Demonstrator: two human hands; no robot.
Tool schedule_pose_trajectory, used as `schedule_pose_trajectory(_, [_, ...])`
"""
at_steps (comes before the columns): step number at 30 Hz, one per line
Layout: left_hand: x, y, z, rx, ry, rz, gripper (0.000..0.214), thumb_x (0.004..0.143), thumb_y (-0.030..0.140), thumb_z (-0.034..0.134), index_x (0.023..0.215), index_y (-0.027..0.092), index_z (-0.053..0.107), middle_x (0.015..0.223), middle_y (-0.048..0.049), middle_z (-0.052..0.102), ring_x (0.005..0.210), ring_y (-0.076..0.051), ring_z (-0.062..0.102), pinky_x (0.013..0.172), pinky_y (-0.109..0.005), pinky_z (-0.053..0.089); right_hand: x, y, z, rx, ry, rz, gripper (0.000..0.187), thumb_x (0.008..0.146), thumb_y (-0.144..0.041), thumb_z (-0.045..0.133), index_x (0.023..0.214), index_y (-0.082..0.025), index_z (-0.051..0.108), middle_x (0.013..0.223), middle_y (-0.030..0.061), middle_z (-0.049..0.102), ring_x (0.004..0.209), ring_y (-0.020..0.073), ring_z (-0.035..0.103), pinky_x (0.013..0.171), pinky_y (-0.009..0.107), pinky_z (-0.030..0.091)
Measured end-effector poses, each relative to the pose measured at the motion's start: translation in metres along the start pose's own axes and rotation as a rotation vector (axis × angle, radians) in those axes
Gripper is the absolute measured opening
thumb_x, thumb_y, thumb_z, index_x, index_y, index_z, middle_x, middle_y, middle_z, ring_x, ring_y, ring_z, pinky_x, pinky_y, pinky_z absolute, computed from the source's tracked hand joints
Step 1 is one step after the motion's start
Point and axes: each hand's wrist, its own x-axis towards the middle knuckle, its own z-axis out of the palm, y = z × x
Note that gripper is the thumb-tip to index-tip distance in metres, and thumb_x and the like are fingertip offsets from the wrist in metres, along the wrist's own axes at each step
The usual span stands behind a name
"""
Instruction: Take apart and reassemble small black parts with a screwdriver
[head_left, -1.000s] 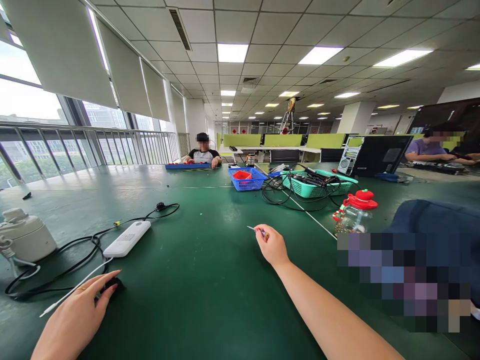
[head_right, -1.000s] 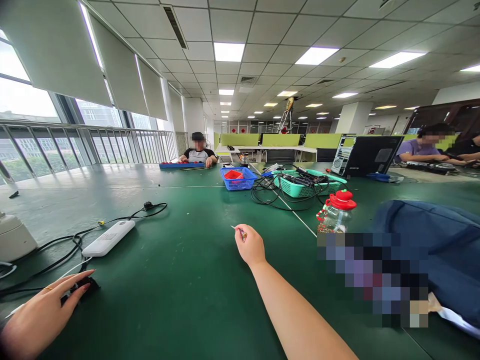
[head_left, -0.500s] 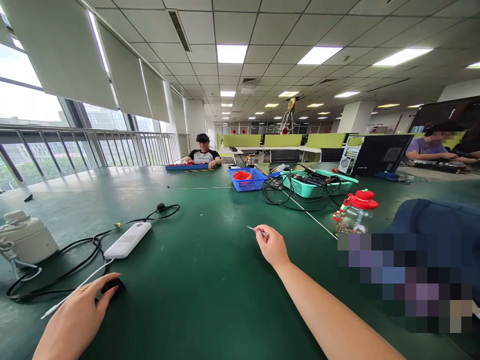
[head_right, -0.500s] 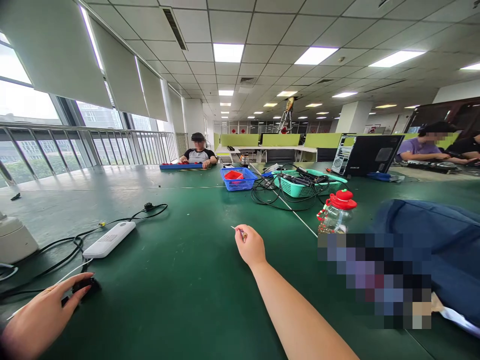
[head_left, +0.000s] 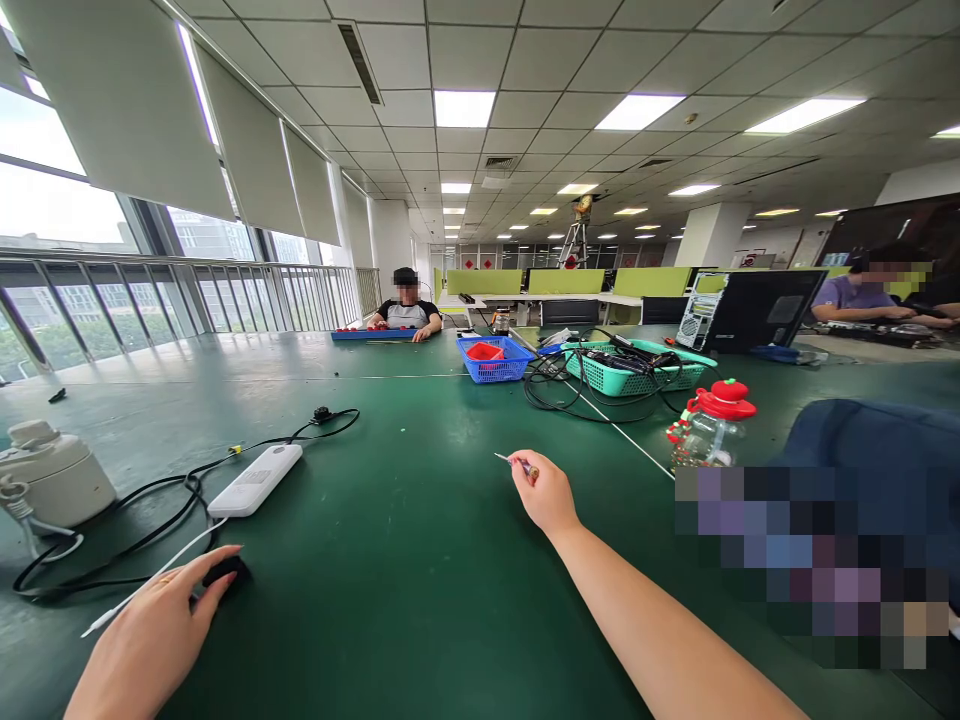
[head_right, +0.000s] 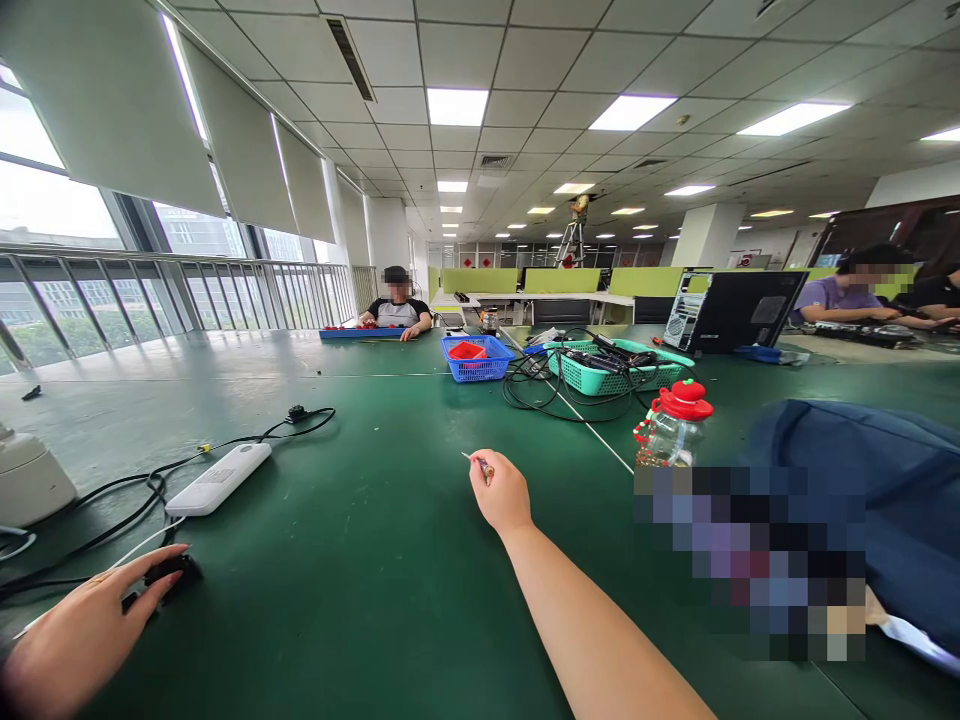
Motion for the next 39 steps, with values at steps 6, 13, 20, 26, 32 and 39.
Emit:
schedule_pose_trajectory(6, [-0.001, -0.001, 0.001, -0.016, -0.005, -0.026, 0.052, 0.091, 0.053, 0.028, 0.128, 0.03, 0.054, 0.102, -0.0097, 0.068, 0.094, -0.027, 0.066, 0.081, -0.037, 0.05, 0.0, 0.0, 0.0, 0.001, 0.003, -0.009, 0.029, 0.088, -0.037, 0.043, 0.086, -0.022, 0.067, 0.083, 0.0045, 0.07, 0.071, 0.0185, 0.063, 0.065, 0.028, 0.049])
schedule_pose_trajectory(13, [-0.002, 0.006, -0.007, 0.0, -0.037, -0.016, 0.052, 0.091, 0.05, 0.027, 0.127, 0.028, 0.057, 0.116, -0.0108, 0.067, 0.099, -0.029, 0.065, 0.083, -0.039, 0.051, -0.001, 0.004, 0.001, 0.002, 0.008, -0.014, 0.028, 0.089, -0.038, 0.044, 0.086, -0.022, 0.067, 0.083, 0.0037, 0.07, 0.069, 0.0181, 0.062, 0.063, 0.028, 0.048])
schedule_pose_trajectory(20, [-0.009, 0.022, -0.021, 0.054, -0.037, 0.037, 0.052, 0.09, 0.045, 0.029, 0.128, 0.022, 0.057, 0.114, -0.0111, 0.068, 0.105, -0.03, 0.064, 0.089, -0.04, 0.05, 0.001, 0.004, 0.002, -0.004, 0.019, 0.011, 0.028, 0.087, -0.038, 0.045, 0.084, -0.022, 0.067, 0.08, 0.0042, 0.07, 0.064, 0.0176, 0.06, 0.06, 0.028, 0.046])
schedule_pose_trajectory(26, [-0.007, 0.019, -0.017, 0.015, -0.006, 0.094, 0.052, 0.089, 0.046, 0.03, 0.125, 0.022, 0.059, 0.121, -0.0093, 0.066, 0.113, -0.03, 0.06, 0.097, -0.041, 0.047, 0.001, 0.002, 0.001, 0.002, 0.017, 0.016, 0.029, 0.087, -0.038, 0.044, 0.085, -0.022, 0.067, 0.081, 0.0047, 0.07, 0.066, 0.0183, 0.061, 0.061, 0.028, 0.046])
schedule_pose_trajectory(32, [-0.006, 0.019, -0.015, -0.008, 0.025, 0.089, 0.054, 0.089, 0.047, 0.027, 0.124, 0.021, 0.059, 0.124, -0.0103, 0.064, 0.115, -0.03, 0.059, 0.097, -0.042, 0.048, 0.001, 0.002, 0.0, 0.0, 0.021, 0.015, 0.028, 0.087, -0.038, 0.044, 0.084, -0.022, 0.067, 0.08, 0.0045, 0.07, 0.065, 0.0179, 0.06, 0.059, 0.028, 0.045])
schedule_pose_trajectory(39, [-0.008, 0.024, -0.02, -0.02, -0.016, 0.049, 0.049, 0.089, 0.045, 0.033, 0.123, 0.024, 0.06, 0.124, -0.0106, 0.064, 0.111, -0.03, 0.06, 0.092, -0.043, 0.049, 0.001, 0.002, 0.0, 0.015, 0.013, 0.029, 0.028, 0.087, -0.039, 0.044, 0.085, -0.022, 0.067, 0.082, 0.0043, 0.07, 0.068, 0.0188, 0.061, 0.062, 0.029, 0.046])
